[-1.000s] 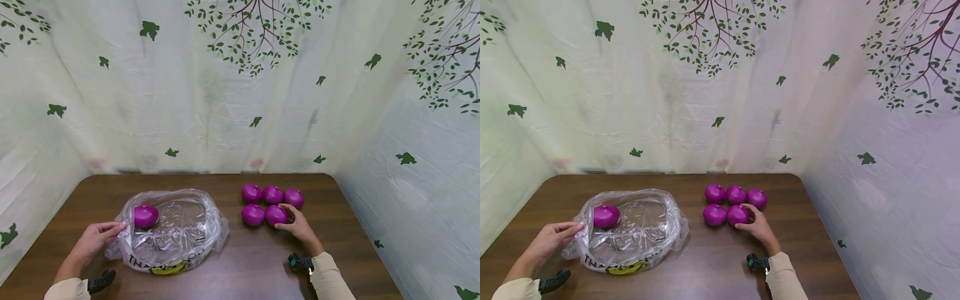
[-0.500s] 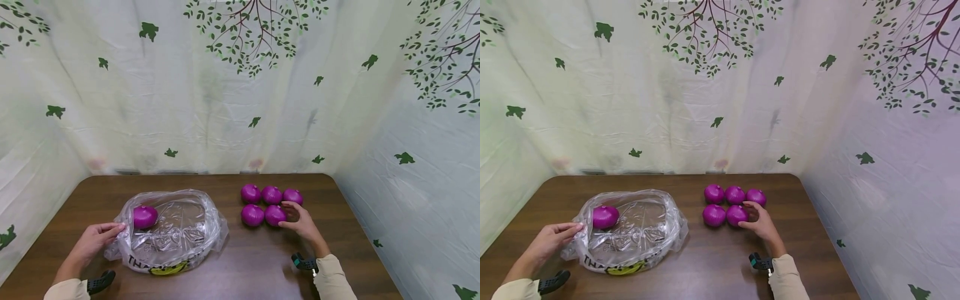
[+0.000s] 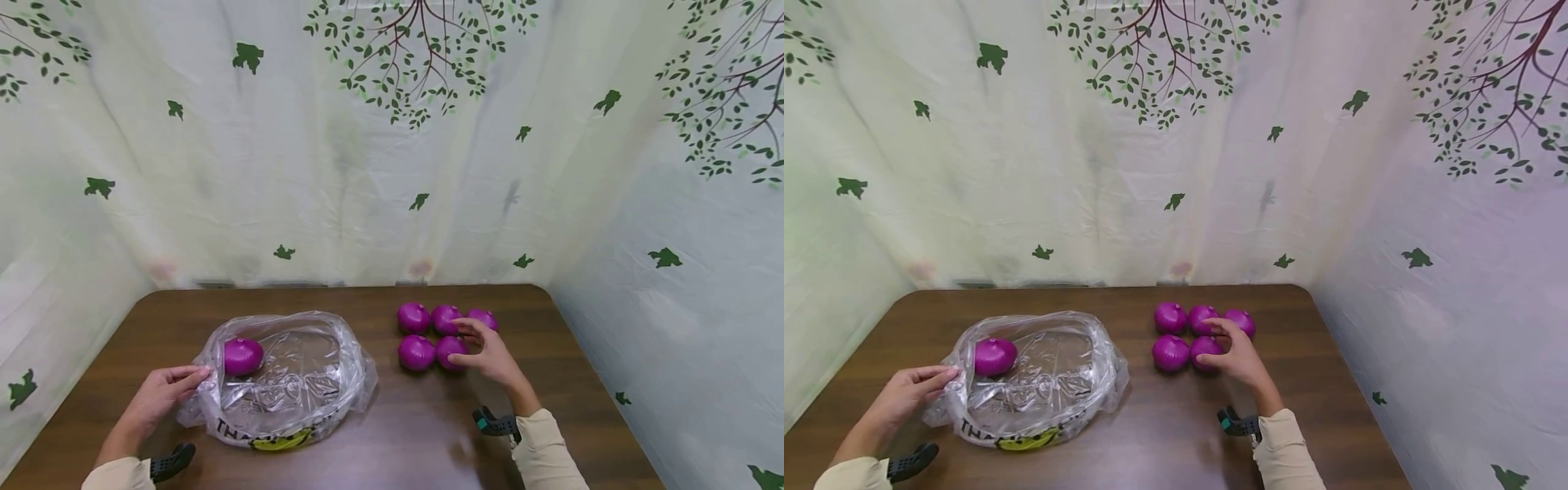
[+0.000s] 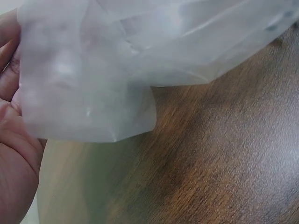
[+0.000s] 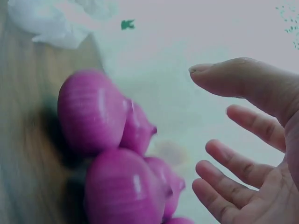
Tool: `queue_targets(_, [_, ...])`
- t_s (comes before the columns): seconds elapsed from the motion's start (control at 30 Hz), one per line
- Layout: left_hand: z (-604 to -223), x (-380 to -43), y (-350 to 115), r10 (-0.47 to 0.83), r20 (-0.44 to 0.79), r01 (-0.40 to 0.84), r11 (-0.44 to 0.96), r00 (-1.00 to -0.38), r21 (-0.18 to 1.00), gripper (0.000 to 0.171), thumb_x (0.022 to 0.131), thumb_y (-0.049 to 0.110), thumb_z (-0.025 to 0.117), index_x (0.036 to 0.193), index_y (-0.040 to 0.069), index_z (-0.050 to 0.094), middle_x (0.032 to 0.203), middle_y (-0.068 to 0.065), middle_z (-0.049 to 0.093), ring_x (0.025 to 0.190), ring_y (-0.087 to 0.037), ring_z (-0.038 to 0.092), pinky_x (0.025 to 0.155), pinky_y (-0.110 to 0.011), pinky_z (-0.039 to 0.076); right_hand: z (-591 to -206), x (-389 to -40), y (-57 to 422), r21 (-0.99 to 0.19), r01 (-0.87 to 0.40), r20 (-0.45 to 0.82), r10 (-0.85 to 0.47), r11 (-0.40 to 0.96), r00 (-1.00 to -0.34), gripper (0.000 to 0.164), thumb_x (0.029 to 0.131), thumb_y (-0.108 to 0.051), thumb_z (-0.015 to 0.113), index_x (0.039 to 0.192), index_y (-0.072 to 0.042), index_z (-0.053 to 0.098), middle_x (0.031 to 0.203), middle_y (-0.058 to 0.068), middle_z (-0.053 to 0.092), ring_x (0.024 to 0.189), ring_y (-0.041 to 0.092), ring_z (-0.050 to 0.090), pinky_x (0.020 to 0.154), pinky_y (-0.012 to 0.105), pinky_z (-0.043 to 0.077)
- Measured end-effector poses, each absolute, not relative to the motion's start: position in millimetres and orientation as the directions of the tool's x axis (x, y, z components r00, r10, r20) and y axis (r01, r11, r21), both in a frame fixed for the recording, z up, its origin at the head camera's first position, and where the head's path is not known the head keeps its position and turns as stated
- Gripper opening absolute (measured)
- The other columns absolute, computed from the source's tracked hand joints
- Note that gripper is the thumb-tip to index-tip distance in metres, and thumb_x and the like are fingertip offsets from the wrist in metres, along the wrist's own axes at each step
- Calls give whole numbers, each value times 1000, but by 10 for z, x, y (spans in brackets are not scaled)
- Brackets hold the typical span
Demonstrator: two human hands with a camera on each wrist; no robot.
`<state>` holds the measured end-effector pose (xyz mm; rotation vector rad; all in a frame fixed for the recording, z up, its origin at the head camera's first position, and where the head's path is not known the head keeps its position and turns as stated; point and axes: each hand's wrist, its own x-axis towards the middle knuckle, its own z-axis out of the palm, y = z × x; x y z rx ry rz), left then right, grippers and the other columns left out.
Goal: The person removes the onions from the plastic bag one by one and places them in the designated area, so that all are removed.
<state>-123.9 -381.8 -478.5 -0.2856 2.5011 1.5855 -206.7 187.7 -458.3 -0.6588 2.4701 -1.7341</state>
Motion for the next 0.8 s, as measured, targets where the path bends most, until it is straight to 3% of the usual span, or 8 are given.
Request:
queue_targets(0.23, [-4814,-1207,-3803,-72,-231,-240,388,-970,890,46,97,27,58,117,-15,60,104,2,66,84,4,60,74,-18,52,-4485,-2108,1613,-879,-371,217,-444,298,-869,59,77,-4,80,128,7,52,124,24,57,114,41,54,97,54,43])
queue_targets(0.47, [-4811,-1203,-3811,-71,-213,-224,380,-974,897,44,97,25,59,114,-15,61,99,8,65,83,3,60,74,-18,51,-4246,-2064,1261,-882,-403,226,-530,245,-817,54,77,7,75,125,15,50,122,30,56,113,47,53,98,59,40])
queue_targets(0.67, [-4813,-1197,-3829,-78,-225,-237,400,-971,885,45,98,27,58,116,-15,60,102,5,65,84,4,59,74,-18,51,-4124,-2066,1017,-898,-372,188,-561,235,-807,52,78,3,76,125,8,53,124,26,56,114,42,53,98,55,41])
queue_targets(0.8, [-4818,-1183,-3845,-87,-233,-248,403,-969,881,46,98,28,58,116,-14,60,104,3,66,84,4,59,74,-19,51,-4309,-2203,883,-898,-386,204,-578,210,-790,52,78,-1,77,125,3,55,124,21,57,112,36,55,96,54,43])
